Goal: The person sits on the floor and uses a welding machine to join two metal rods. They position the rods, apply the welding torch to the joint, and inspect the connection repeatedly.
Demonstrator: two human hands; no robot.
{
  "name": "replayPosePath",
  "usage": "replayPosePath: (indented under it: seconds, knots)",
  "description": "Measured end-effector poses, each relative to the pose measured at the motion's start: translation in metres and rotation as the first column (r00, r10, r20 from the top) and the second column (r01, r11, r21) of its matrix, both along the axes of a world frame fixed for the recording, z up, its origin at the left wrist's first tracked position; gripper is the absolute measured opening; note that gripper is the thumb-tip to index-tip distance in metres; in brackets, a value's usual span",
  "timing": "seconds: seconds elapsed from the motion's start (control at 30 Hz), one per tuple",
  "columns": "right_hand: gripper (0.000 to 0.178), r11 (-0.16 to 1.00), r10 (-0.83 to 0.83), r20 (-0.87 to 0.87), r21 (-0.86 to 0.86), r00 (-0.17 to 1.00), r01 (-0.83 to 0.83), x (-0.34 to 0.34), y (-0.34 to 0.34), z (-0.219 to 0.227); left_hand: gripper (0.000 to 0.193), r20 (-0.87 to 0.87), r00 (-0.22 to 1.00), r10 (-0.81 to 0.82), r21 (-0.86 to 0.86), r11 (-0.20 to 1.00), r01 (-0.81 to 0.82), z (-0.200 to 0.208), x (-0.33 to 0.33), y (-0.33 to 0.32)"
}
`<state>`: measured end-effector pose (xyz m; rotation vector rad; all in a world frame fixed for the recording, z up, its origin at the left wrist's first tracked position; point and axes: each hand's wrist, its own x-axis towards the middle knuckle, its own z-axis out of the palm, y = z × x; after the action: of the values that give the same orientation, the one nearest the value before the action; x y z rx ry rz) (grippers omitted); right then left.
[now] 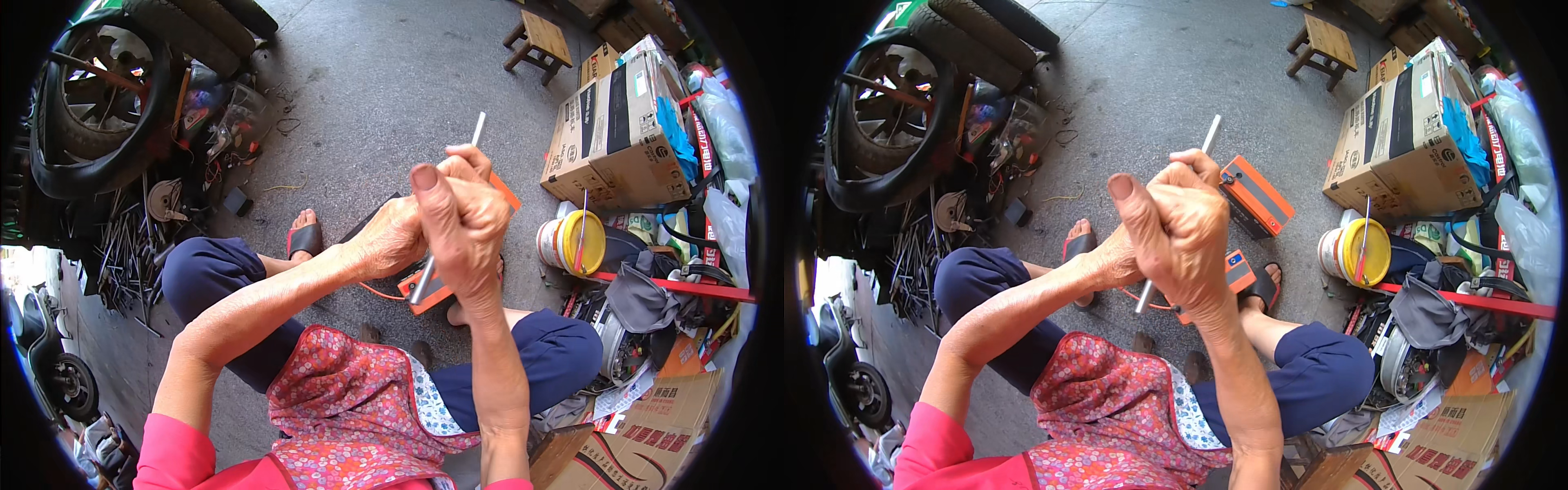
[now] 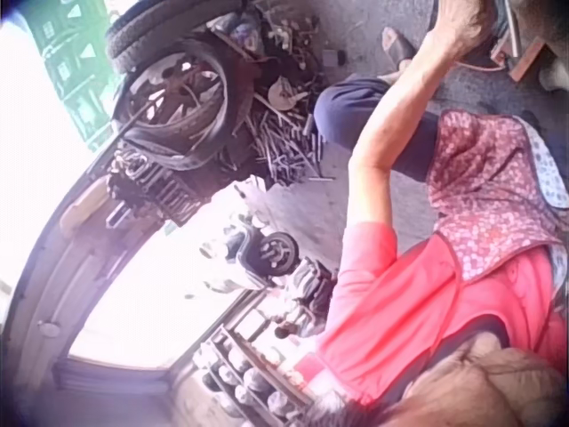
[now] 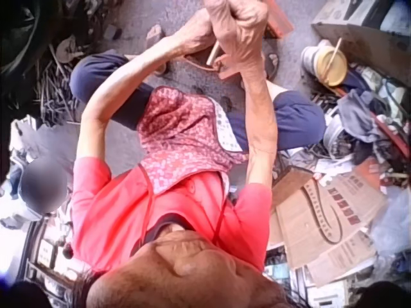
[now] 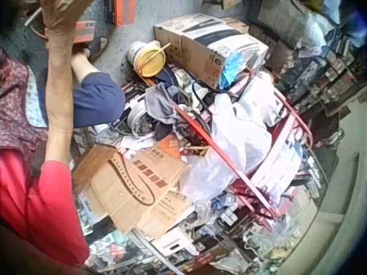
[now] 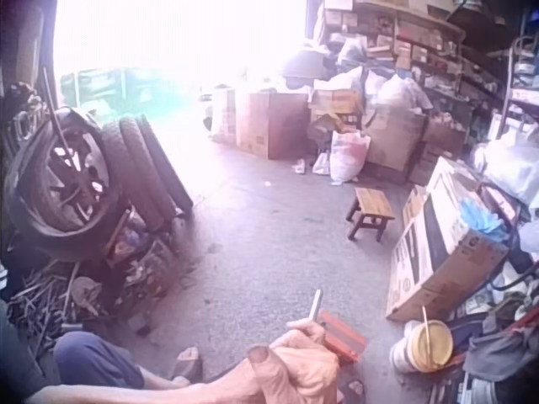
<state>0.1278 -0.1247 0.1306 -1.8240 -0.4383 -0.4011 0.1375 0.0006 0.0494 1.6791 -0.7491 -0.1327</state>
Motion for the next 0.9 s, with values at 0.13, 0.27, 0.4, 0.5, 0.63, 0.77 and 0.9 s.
replayPosePath:
  seconds: [0.13, 0.27, 0.4, 0.5, 0.63, 0.77, 0.9]
  knots:
    - [0.034, 0.963, -0.069, -0.001, -0.262, 0.998, 0.066, 0.001, -0.011, 0.042, 0.025, -0.069, 0.998, -0.009, -0.053, 0.999, 0.005, -0.011, 0.014, -0.004]
    - [0.049, 0.728, -0.063, 0.116, -0.674, 0.991, 0.125, -0.015, -0.028, 0.056, 0.032, -0.109, 0.990, 0.091, 0.067, 0.994, -0.084, 0.011, 0.016, -0.005]
    - [0.051, 0.668, -0.219, -0.269, -0.742, 0.938, -0.057, -0.014, -0.047, 0.062, 0.009, -0.137, 0.985, 0.102, 0.081, 0.993, -0.091, 0.011, 0.016, -0.006]
    - [0.046, 0.641, -0.185, -0.370, -0.748, 0.910, -0.174, -0.011, -0.049, 0.069, 0.009, -0.076, 0.996, 0.053, 0.075, 0.996, -0.047, 0.010, 0.010, -0.009]
    - [0.033, 0.194, -0.112, 0.400, -0.889, 0.910, 0.414, 0.030, -0.091, 0.055, 0.007, 0.020, 0.998, 0.062, 0.099, 0.993, -0.064, 0.007, 0.005, -0.013]
    - [0.029, 0.388, -0.547, 0.480, -0.581, 0.686, 0.715, 0.034, -0.141, 0.068, 0.006, 0.003, 1.000, 0.012, 0.112, 0.994, -0.012, 0.011, -0.003, -0.005]
    - [0.034, 0.646, -0.569, -0.005, -0.622, 0.823, 0.443, 0.008, -0.148, 0.053, 0.016, 0.029, 0.999, -0.017, 0.114, 0.993, 0.014, 0.000, -0.001, 0.002]
